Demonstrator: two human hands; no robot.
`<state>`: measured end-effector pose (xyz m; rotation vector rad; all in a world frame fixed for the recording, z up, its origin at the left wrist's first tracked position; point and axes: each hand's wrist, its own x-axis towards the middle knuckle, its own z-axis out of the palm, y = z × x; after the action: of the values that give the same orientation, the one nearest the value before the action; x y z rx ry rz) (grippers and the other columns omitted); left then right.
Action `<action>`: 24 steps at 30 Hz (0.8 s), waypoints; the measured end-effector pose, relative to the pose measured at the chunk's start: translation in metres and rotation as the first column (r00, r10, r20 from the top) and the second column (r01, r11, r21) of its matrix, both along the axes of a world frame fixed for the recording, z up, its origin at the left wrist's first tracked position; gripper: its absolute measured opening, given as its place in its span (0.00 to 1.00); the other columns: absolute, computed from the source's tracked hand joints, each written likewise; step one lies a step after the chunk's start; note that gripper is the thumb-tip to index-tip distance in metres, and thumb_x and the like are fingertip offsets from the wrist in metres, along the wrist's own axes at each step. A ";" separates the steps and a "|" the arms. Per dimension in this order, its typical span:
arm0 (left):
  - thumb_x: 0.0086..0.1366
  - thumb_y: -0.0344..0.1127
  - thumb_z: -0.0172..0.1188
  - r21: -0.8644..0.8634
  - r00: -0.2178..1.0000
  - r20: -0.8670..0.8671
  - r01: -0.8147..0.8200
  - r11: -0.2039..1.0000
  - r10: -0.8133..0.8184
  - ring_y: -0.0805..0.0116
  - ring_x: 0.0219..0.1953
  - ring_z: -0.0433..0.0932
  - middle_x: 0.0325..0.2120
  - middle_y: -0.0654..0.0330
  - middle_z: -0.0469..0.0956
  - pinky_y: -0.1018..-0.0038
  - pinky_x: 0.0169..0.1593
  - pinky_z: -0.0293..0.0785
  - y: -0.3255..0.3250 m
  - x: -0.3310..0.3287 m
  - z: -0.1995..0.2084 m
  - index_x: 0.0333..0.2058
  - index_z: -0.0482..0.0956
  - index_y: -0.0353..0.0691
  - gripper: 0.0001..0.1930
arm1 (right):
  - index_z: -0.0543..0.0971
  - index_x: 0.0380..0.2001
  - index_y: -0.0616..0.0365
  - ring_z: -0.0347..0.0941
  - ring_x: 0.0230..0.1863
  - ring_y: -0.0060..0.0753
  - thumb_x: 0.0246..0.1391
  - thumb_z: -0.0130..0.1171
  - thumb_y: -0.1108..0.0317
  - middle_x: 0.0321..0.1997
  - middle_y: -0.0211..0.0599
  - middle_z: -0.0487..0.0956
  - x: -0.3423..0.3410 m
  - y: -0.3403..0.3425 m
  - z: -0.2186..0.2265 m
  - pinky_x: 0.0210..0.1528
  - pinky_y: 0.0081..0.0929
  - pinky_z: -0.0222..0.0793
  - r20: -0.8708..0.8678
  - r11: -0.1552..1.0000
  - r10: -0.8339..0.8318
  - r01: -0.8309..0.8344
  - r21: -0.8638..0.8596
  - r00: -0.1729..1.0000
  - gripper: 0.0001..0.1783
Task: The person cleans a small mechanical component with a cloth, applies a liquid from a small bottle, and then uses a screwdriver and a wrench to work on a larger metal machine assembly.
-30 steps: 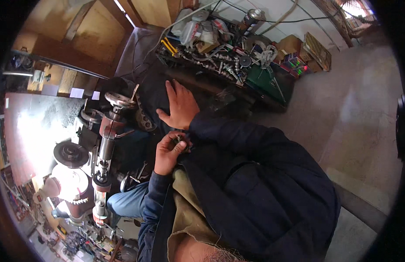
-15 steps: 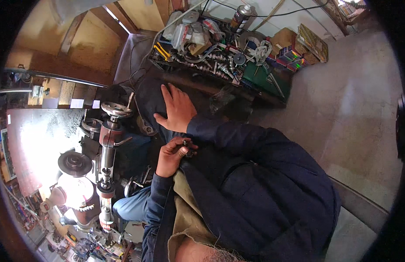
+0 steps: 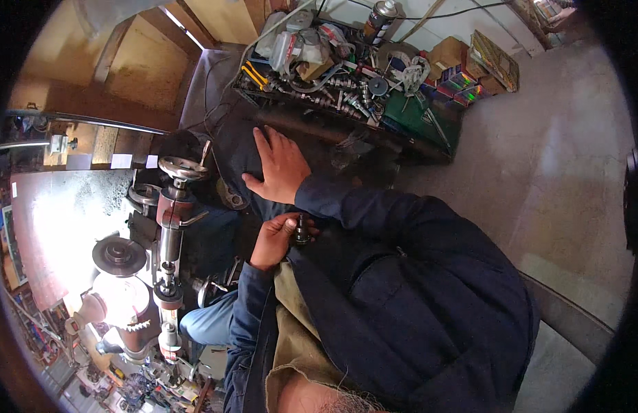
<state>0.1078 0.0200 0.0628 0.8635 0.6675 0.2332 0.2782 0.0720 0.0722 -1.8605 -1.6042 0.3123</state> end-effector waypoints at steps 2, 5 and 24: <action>0.75 0.47 0.50 -0.042 1.000 -0.005 0.027 0.999 -0.027 0.58 0.44 0.83 0.44 0.49 0.82 0.63 0.48 0.82 0.005 0.001 -0.004 0.52 0.76 0.28 0.23 | 0.58 0.67 0.70 0.63 0.63 0.65 0.48 0.67 0.48 0.64 0.66 0.63 0.003 0.000 0.002 0.64 0.52 0.60 -0.018 1.000 0.003 -0.003 -0.017 1.000 0.52; 0.76 0.47 0.49 -0.071 0.999 -0.043 0.003 0.998 -0.006 0.58 0.44 0.84 0.44 0.48 0.82 0.63 0.47 0.83 0.008 0.006 0.003 0.51 0.76 0.28 0.24 | 0.58 0.67 0.70 0.63 0.62 0.65 0.48 0.67 0.49 0.64 0.66 0.63 0.007 0.001 -0.001 0.64 0.52 0.61 -0.018 1.000 0.011 -0.011 0.003 1.000 0.51; 0.72 0.38 0.59 0.004 0.982 0.074 -0.176 0.984 0.175 0.66 0.44 0.82 0.38 0.57 0.82 0.68 0.50 0.77 -0.001 -0.016 0.010 0.47 0.78 0.32 0.14 | 0.59 0.67 0.69 0.63 0.66 0.66 0.55 0.64 0.50 0.66 0.65 0.64 -0.005 0.010 0.001 0.65 0.51 0.62 0.027 0.994 0.110 -0.110 -0.007 0.994 0.46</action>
<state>0.0921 0.0192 0.0728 0.8026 0.6751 0.4255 0.2736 0.0822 0.0729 -1.7913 -1.7293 0.3407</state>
